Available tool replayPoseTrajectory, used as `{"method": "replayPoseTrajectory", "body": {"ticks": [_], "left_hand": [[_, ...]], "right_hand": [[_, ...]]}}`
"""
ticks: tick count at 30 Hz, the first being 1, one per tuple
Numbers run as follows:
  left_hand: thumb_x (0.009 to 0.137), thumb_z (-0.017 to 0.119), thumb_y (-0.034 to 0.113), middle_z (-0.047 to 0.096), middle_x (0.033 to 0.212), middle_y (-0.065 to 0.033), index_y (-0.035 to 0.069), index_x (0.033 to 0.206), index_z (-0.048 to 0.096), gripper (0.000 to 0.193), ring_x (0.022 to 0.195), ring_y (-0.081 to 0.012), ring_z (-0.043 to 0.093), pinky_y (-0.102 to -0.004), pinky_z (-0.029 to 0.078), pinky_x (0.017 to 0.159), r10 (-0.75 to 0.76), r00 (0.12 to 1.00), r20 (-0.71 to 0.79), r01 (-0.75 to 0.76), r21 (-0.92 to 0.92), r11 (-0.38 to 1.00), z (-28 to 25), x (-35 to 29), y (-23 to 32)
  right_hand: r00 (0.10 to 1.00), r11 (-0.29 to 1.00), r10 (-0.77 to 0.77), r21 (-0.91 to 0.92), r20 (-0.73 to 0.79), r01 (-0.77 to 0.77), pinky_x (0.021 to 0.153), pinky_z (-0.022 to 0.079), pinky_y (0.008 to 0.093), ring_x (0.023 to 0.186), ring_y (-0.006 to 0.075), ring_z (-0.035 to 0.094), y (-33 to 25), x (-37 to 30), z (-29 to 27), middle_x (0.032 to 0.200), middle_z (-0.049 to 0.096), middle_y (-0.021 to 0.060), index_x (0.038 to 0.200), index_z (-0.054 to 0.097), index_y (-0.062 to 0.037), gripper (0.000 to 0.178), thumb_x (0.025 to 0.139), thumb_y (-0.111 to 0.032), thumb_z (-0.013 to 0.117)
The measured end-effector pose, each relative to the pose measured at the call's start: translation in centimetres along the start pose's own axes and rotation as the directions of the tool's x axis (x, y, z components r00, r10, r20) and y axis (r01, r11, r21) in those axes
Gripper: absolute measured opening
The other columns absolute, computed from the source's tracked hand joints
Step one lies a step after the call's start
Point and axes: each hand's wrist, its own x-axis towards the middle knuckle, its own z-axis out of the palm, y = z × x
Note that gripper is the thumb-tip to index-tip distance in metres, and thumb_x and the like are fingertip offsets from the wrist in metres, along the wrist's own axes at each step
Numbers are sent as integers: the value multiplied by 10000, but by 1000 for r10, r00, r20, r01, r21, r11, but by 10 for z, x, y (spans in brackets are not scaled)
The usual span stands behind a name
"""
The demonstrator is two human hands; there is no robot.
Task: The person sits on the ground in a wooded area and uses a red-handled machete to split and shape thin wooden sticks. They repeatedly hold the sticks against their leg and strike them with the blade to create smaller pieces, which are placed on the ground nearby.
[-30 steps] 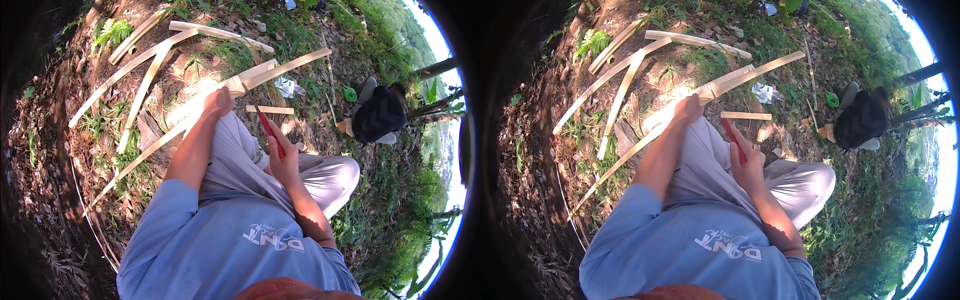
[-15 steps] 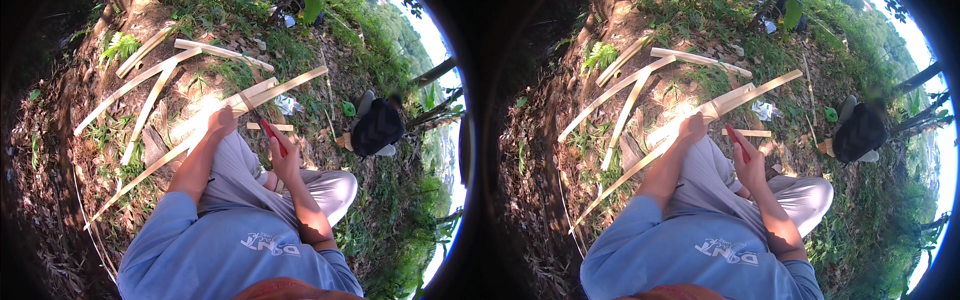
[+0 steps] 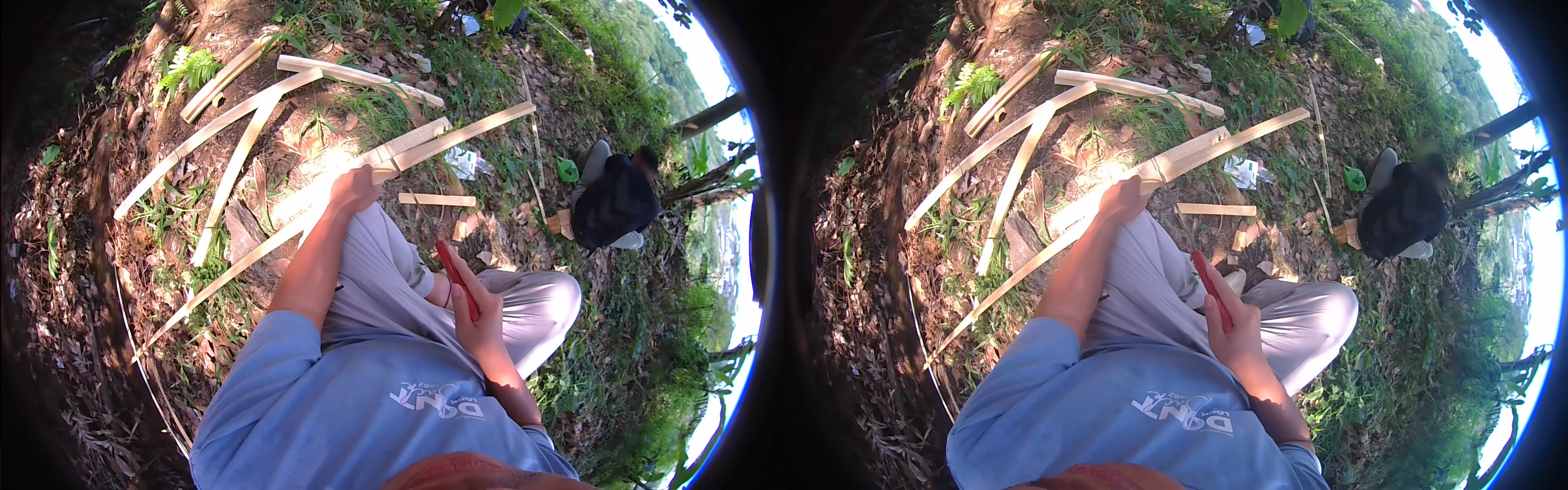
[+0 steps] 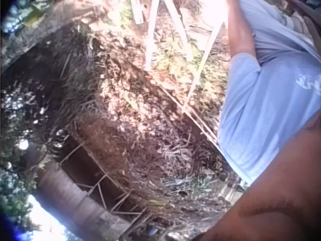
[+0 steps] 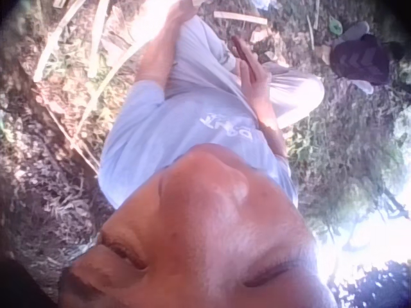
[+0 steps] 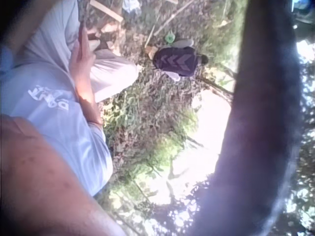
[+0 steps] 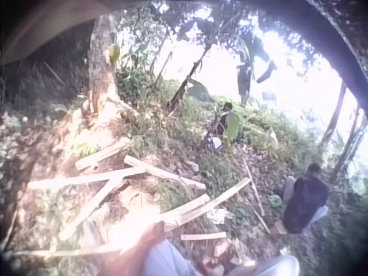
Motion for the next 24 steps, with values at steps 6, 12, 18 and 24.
{"method": "replayPoseTrajectory", "body": {"ticks": [6,12,18,24], "left_hand": [[946,631,364,757,1087,-245,56,1130,694,364,1030,-453,718,-535,551,905,-62,998,25,62,19,998,-13,-1,10],[958,650,425,746,1078,-275,19,1152,646,450,1027,-475,706,-550,542,903,-14,1000,9,14,6,1000,-4,4,10],[931,657,351,750,1068,-261,17,1141,629,395,1021,-466,709,-548,542,896,-58,998,-4,58,72,996,-9,-2,14],[869,654,231,757,1056,-232,26,1116,624,323,1010,-451,715,-544,544,892,-57,995,-80,65,98,993,-6,-10,22]], "right_hand": [[960,994,-26,-106,-280,-4,479,274,237,475,29,426,-31,-88,-133,569,529,-29,1310,679,129,490,1017,-256,602],[808,991,-45,-127,-588,-37,557,443,258,554,104,568,-38,-93,-111,653,659,69,1305,657,168,561,1008,-305,612],[669,666,-675,-647,-310,371,539,478,337,528,226,596,-34,-51,-95,713,652,106,1324,637,148,466,942,-117,666],[754,421,-618,-717,222,556,545,497,325,569,182,610,29,4,-49,663,595,21,1363,655,22,589,829,-182,796]]}}
